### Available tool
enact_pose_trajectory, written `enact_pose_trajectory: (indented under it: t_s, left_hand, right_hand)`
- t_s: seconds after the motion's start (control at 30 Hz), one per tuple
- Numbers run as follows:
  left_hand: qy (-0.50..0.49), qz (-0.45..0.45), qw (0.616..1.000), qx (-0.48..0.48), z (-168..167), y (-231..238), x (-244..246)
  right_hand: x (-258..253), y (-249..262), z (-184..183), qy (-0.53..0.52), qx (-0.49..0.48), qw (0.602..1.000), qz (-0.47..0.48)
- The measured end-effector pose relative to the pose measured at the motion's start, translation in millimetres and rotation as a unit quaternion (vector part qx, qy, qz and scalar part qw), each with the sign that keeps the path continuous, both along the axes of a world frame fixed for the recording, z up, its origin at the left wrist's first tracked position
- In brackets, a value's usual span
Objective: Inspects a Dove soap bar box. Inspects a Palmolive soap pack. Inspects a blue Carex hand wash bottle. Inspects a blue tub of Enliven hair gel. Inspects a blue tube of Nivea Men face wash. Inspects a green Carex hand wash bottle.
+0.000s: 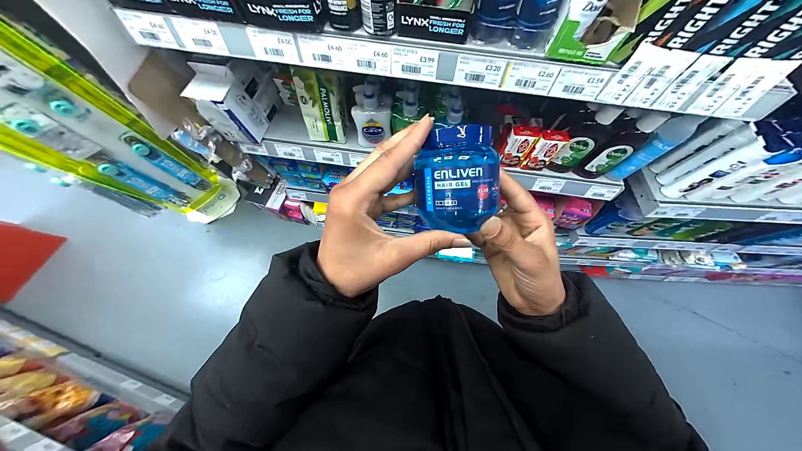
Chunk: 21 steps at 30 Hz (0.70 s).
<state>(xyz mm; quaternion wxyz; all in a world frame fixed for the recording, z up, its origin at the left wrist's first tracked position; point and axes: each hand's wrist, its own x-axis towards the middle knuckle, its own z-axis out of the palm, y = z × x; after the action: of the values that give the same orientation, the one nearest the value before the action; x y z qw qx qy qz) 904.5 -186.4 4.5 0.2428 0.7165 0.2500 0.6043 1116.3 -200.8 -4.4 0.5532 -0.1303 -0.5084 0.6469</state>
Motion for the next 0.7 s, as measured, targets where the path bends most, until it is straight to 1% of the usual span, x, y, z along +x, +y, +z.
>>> enact_pose_trajectory:
  t_s: [0.07,0.13,0.53,0.7]
  left_hand:
    - [0.008,0.009,0.999,-0.042,19.2,-18.1,2.5]
    - [0.012,0.016,0.997,-0.068,29.2,-26.6,4.3]
    - [0.02,0.003,0.997,-0.078,33.1,-14.1,3.9]
    - [0.028,0.015,0.996,-0.08,32.8,-11.2,4.7]
  right_hand:
    - [-0.1,3.2,1.2,0.0,0.001,1.0,0.004]
    - [-0.2,5.5,1.0,0.003,-0.001,1.0,0.008]
    - [-2.3,14.5,-1.5,0.018,-0.011,1.0,-0.002]
    - [-1.9,18.0,-4.0,0.02,-0.01,1.0,-0.008]
